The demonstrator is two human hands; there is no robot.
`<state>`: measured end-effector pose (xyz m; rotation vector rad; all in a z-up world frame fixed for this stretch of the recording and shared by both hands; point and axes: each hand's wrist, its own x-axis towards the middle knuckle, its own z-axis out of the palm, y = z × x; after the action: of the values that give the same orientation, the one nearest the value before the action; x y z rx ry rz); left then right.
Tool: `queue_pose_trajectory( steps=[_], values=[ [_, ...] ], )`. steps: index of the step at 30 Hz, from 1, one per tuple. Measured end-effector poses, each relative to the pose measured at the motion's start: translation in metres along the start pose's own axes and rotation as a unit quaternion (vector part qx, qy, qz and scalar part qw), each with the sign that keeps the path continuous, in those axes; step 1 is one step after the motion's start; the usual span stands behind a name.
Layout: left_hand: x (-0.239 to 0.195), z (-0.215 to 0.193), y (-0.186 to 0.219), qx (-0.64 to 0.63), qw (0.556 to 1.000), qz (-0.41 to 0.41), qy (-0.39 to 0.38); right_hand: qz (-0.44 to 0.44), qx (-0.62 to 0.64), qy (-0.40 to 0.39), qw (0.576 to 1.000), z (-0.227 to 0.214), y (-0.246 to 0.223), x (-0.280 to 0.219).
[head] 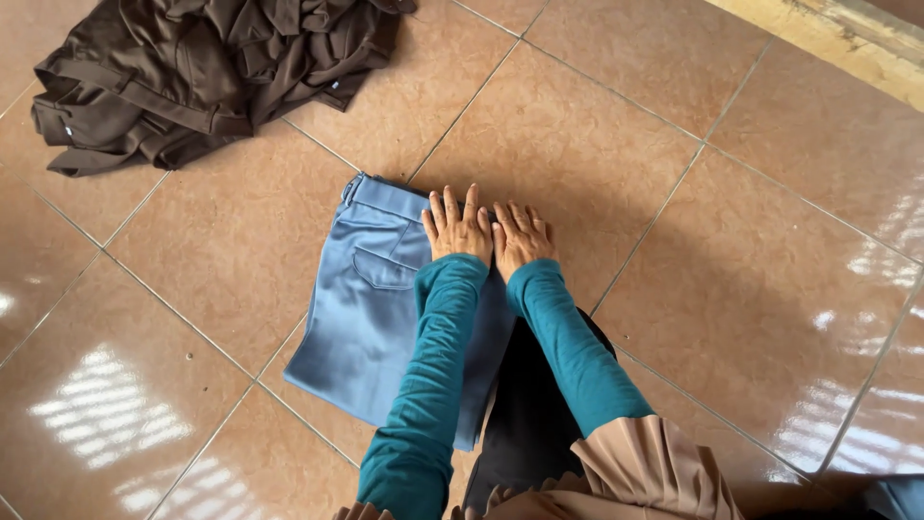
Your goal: The person sits on a tiled floor and folds a pair of blue trousers by hand. They smooth the fabric, fold the legs together, and then fold the garment into a compact rectangle, placing it on a stack of similar trousers.
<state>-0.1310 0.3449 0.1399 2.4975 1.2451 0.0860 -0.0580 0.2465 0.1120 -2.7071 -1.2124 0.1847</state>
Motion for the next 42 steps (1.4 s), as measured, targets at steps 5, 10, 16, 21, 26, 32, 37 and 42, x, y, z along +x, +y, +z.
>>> queue_pose_trajectory(
  steps=[5,10,16,21,26,32,37,42],
  values=[
    [-0.009,-0.001,0.003,0.016,1.0,0.012,0.008,0.013,0.025,-0.008,1.0,-0.01,-0.002,-0.012],
    [-0.015,-0.006,0.006,0.018,0.999,0.022,0.017,0.018,0.024,-0.015,0.999,-0.011,-0.001,-0.014],
    [-0.02,-0.019,0.006,0.03,0.999,0.015,0.015,0.027,0.048,-0.065,0.996,-0.027,-0.008,-0.015],
    [-0.04,-0.015,0.017,0.02,0.999,0.03,0.038,0.028,0.083,-0.033,0.996,-0.057,-0.006,-0.044],
    [-0.086,-0.016,0.063,-0.002,0.997,0.083,0.011,0.051,0.131,0.039,0.989,-0.019,0.045,-0.075],
    [-0.137,0.022,0.11,0.001,0.977,0.194,0.084,0.118,0.162,0.089,0.976,-0.009,0.106,-0.135],
    [-0.17,0.066,0.139,-0.016,0.968,0.252,0.015,0.187,0.188,0.069,0.962,0.009,0.149,-0.176],
    [-0.205,0.114,0.169,-0.026,0.958,0.283,-0.033,0.264,0.154,0.037,0.951,0.016,0.192,-0.222]
  ],
)
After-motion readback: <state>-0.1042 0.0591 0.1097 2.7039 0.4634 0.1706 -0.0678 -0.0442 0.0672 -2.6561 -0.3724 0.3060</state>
